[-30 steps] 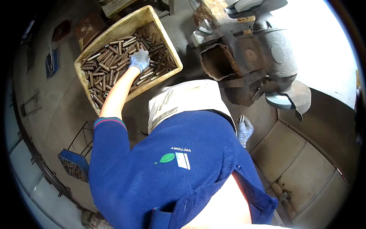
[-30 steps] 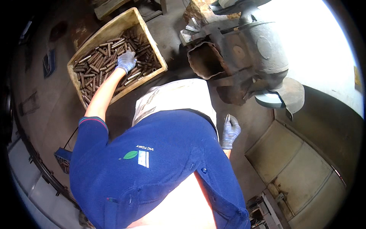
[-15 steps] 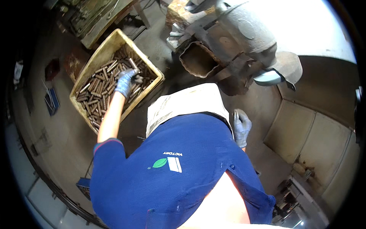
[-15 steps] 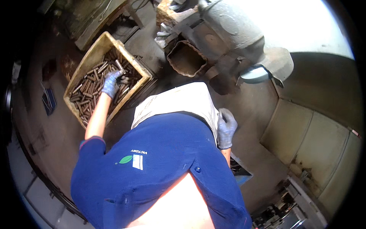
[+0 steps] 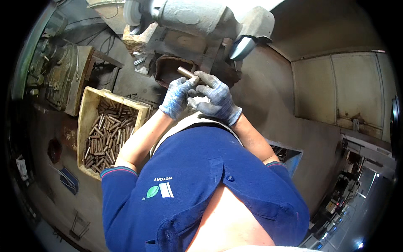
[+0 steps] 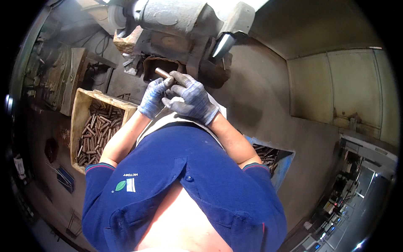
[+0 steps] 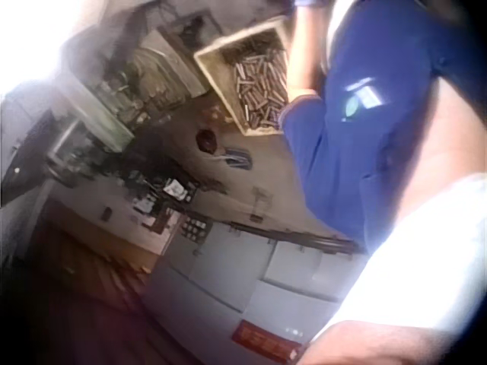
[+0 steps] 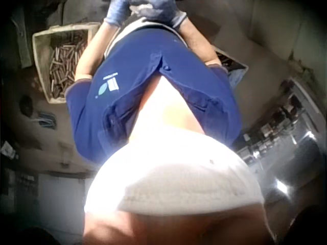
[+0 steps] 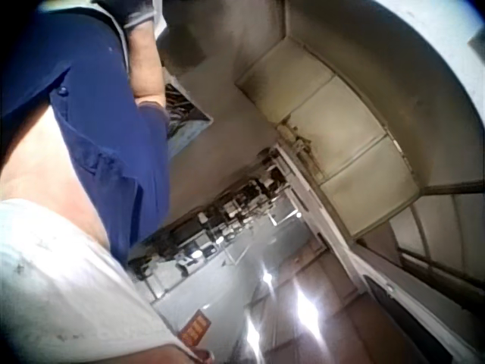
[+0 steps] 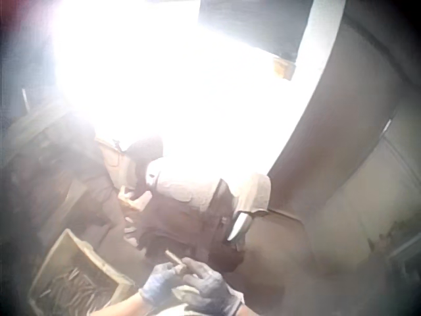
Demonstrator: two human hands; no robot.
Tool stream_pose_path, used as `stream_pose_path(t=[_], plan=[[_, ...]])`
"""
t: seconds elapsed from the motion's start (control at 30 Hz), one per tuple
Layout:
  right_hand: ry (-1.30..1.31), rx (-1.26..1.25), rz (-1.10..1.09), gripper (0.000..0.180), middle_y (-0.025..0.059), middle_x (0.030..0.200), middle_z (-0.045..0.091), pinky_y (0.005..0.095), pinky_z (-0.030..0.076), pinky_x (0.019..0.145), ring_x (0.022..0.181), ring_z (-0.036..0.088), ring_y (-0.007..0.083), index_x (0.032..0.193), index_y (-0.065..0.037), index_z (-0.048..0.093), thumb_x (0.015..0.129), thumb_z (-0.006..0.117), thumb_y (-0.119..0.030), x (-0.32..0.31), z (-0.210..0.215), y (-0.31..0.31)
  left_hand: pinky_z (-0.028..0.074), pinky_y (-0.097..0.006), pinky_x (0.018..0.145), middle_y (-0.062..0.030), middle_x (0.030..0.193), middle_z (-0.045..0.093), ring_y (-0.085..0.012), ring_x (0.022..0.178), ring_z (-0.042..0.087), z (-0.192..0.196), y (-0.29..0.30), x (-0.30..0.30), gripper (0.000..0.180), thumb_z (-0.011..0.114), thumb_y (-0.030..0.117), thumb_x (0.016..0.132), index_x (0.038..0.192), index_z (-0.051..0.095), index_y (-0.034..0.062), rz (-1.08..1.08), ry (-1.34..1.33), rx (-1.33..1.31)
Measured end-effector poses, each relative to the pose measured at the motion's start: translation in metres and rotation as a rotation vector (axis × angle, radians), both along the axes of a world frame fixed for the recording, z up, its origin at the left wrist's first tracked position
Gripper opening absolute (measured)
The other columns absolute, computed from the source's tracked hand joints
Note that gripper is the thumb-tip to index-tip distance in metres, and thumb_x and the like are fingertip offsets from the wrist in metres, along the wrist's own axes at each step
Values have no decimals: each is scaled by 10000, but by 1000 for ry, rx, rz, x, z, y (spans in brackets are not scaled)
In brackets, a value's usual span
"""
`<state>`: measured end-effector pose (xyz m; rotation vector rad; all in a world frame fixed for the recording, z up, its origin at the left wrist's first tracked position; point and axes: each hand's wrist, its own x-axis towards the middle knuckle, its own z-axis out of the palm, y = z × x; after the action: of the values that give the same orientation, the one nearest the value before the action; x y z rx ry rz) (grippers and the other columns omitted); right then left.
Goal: The person picks up metal tubes from a bin, holds them against a grinding wheel to smooth the edges, and places them into another container.
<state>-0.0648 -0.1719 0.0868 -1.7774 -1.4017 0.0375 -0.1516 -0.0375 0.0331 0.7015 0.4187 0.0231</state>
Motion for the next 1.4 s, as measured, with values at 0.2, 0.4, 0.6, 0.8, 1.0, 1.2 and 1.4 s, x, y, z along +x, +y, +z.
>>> stream_pose_path(t=[0.2, 0.4, 0.6, 0.8, 1.0, 1.2, 1.4], plan=[[582, 190, -282, 149, 173, 969, 655, 305, 508, 781, 923, 626, 182, 945, 23, 672, 861, 589, -67, 8, -20, -34, 537, -261, 685, -109, 864, 647, -162, 724, 645, 8, 17, -1, 274, 619, 172, 860, 1006, 587, -57, 23, -34, 370], [922, 325, -276, 160, 163, 990, 655, 270, 493, 801, 927, 617, 178, 934, 33, 676, 868, 564, -60, 12, -29, -47, 492, -213, 660, -71, 835, 660, -81, 736, 595, 5, 4, 25, 199, 651, 70, 828, 989, 624, -44, 75, -79, 580], [589, 231, -340, 136, 164, 1018, 648, 282, 494, 808, 939, 617, 191, 921, 33, 677, 813, 619, -25, 21, -25, -53, 415, -175, 529, -34, 793, 669, -32, 629, 548, -3, 2, 42, 145, 649, 93, 833, 938, 656, -7, 18, -34, 631], [174, 214, -514, 272, 202, 1076, 601, 321, 504, 816, 955, 621, 273, 956, 14, 650, 709, 729, -68, 25, -30, -60, 391, -166, 491, -46, 786, 671, -35, 594, 549, -11, -1, 63, 128, 628, 65, 836, 934, 650, -15, 12, 12, 567], [136, 212, -600, 297, 187, 1035, 608, 336, 492, 839, 968, 610, 300, 936, 4, 650, 667, 756, -69, 28, -45, -63, 484, -213, 491, -85, 795, 667, -109, 595, 613, -13, -7, 78, 117, 611, 44, 845, 942, 623, -21, -43, -2, 480], [231, 285, -703, 239, 160, 1004, 637, 323, 483, 853, 969, 618, 266, 920, -9, 673, 692, 736, -43, 40, -67, -66, 514, -246, 571, -113, 802, 665, -141, 666, 633, -42, -9, 102, 105, 601, 31, 847, 928, 614, -35, -92, -71, 453], [250, 298, -785, 236, 170, 1013, 641, 317, 484, 854, 967, 624, 261, 936, -19, 680, 707, 730, -43, 53, -91, -71, 511, -239, 680, -98, 846, 672, -138, 735, 638, -49, -19, 125, 138, 628, 23, 824, 941, 639, -50, -122, -31, 459]])
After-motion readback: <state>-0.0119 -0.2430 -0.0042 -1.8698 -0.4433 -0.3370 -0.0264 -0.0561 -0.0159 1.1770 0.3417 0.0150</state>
